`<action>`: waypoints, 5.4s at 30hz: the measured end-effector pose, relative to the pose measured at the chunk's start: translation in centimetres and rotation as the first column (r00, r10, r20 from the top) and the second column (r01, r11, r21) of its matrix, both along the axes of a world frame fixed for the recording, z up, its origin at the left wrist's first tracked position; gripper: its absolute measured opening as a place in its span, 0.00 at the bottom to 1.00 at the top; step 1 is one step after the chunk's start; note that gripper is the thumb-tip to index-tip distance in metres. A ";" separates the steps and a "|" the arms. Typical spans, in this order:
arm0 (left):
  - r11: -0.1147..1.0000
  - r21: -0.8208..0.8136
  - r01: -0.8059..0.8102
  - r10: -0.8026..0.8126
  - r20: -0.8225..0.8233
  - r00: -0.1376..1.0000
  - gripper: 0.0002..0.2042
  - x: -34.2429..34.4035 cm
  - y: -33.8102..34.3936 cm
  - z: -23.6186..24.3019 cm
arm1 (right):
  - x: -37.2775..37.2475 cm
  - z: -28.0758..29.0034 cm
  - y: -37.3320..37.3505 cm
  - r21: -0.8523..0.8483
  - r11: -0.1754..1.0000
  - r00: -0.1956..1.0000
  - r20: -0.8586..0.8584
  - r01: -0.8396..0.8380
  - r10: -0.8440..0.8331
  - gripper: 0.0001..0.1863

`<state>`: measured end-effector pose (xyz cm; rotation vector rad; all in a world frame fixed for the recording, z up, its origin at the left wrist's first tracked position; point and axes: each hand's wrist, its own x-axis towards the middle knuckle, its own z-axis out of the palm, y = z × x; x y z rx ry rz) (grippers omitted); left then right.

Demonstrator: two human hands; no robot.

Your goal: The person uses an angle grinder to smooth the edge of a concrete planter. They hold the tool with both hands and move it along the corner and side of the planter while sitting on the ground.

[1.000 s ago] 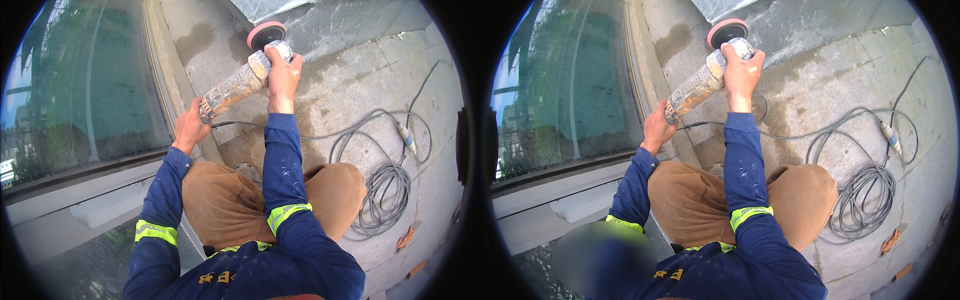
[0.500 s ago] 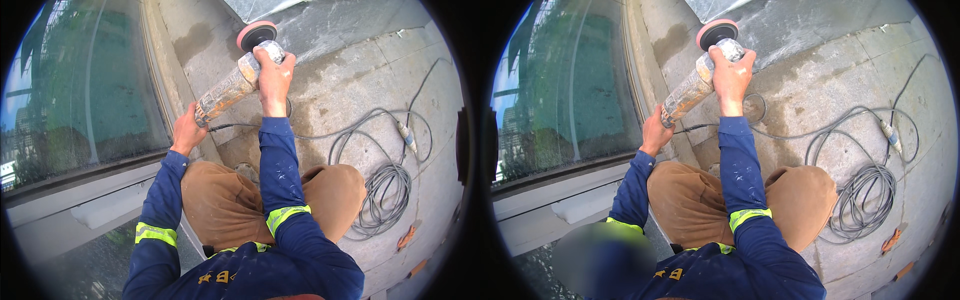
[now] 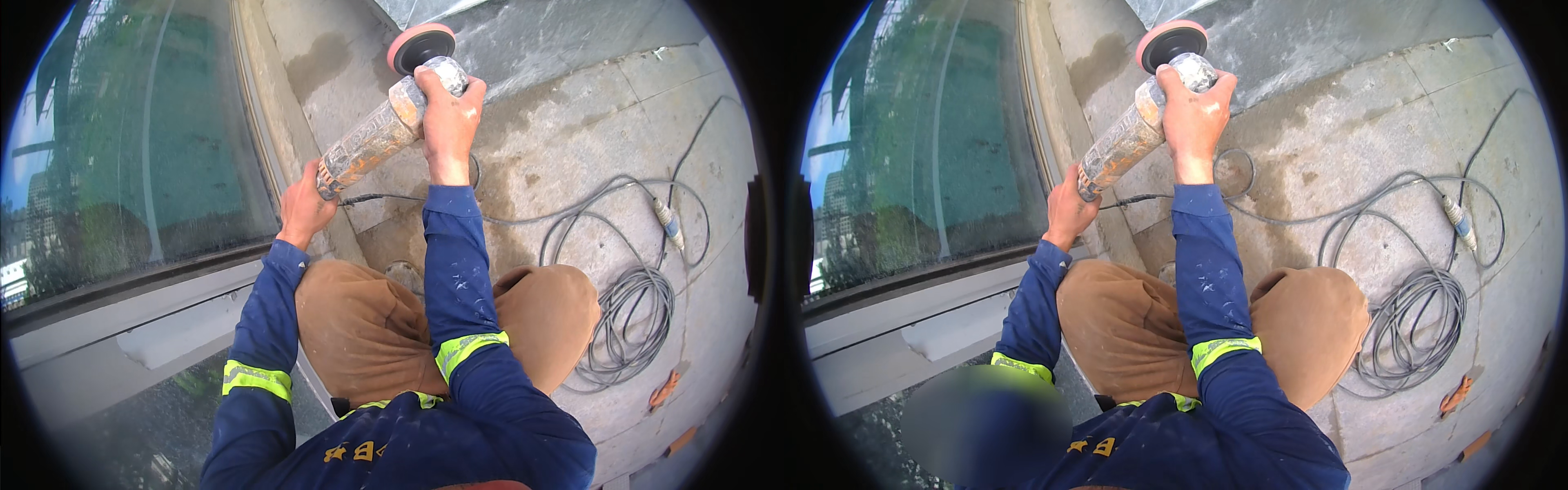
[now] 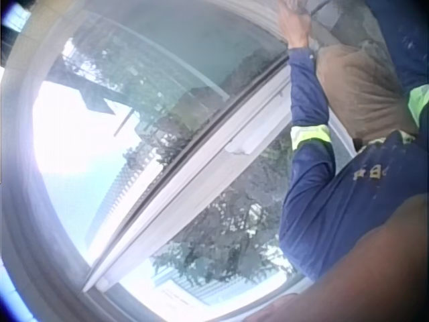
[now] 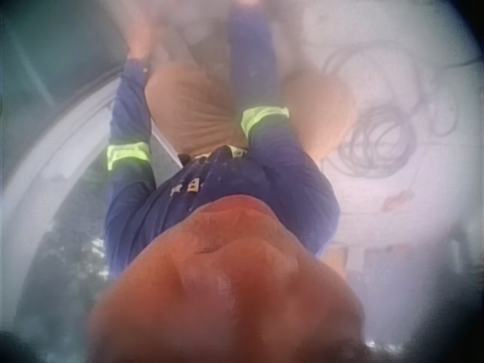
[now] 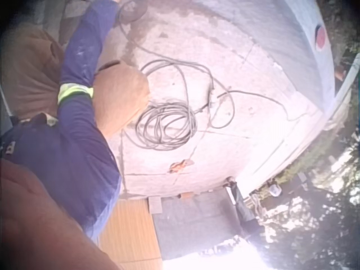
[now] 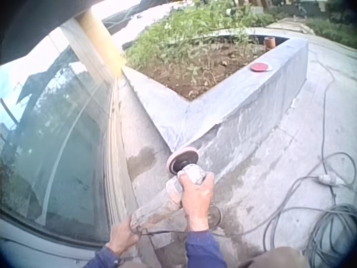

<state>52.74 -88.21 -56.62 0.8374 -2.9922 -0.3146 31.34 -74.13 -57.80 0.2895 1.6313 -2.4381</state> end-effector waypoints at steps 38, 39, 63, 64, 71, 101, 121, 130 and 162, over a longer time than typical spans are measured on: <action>0.999 -0.029 0.031 -0.029 0.058 0.998 0.32 -1.7 1.6 0.1 | -2.3 -1.0 1.5 -0.062 0.998 0.991 0.130 -0.021 0.029 0.38; 0.999 -0.023 0.024 -0.023 0.035 0.999 0.32 -1.5 1.5 0.1 | -2.3 -1.1 1.2 -0.030 0.999 0.994 0.104 -0.032 0.035 0.38; 0.998 -0.020 0.054 -0.054 0.019 0.998 0.31 -3.5 2.1 0.3 | -3.5 0.0 2.5 -0.030 0.999 0.995 0.097 -0.018 0.021 0.37; 0.998 -0.015 0.059 -0.059 0.012 0.998 0.31 -3.1 1.9 0.1 | -3.1 -0.1 2.2 0.024 1.000 0.997 0.071 -0.019 0.017 0.37; 0.997 -0.017 0.078 -0.079 -0.026 0.997 0.31 -3.6 1.9 0.2 | -3.8 0.0 2.4 -0.022 1.000 0.994 0.110 -0.012 0.014 0.36; 0.998 0.017 0.065 -0.065 -0.025 0.998 0.33 -2.9 1.5 -0.6 | -3.6 -0.2 1.9 -0.048 0.999 1.000 0.030 -0.004 0.005 0.36; 0.996 0.078 0.034 -0.037 0.031 0.999 0.32 -3.3 1.8 -0.4 | -3.9 -1.4 1.7 0.011 1.000 1.000 0.030 0.004 -0.005 0.36; 0.996 0.071 0.051 -0.054 0.038 0.998 0.32 -3.7 2.1 -0.2 | -4.2 -1.2 2.2 -0.017 1.000 0.997 0.081 0.004 -0.003 0.35; 0.995 -0.050 0.082 -0.080 0.045 0.996 0.33 -4.9 1.4 0.3 | -4.8 -1.3 2.3 -0.256 0.966 0.995 0.099 0.027 -0.001 0.32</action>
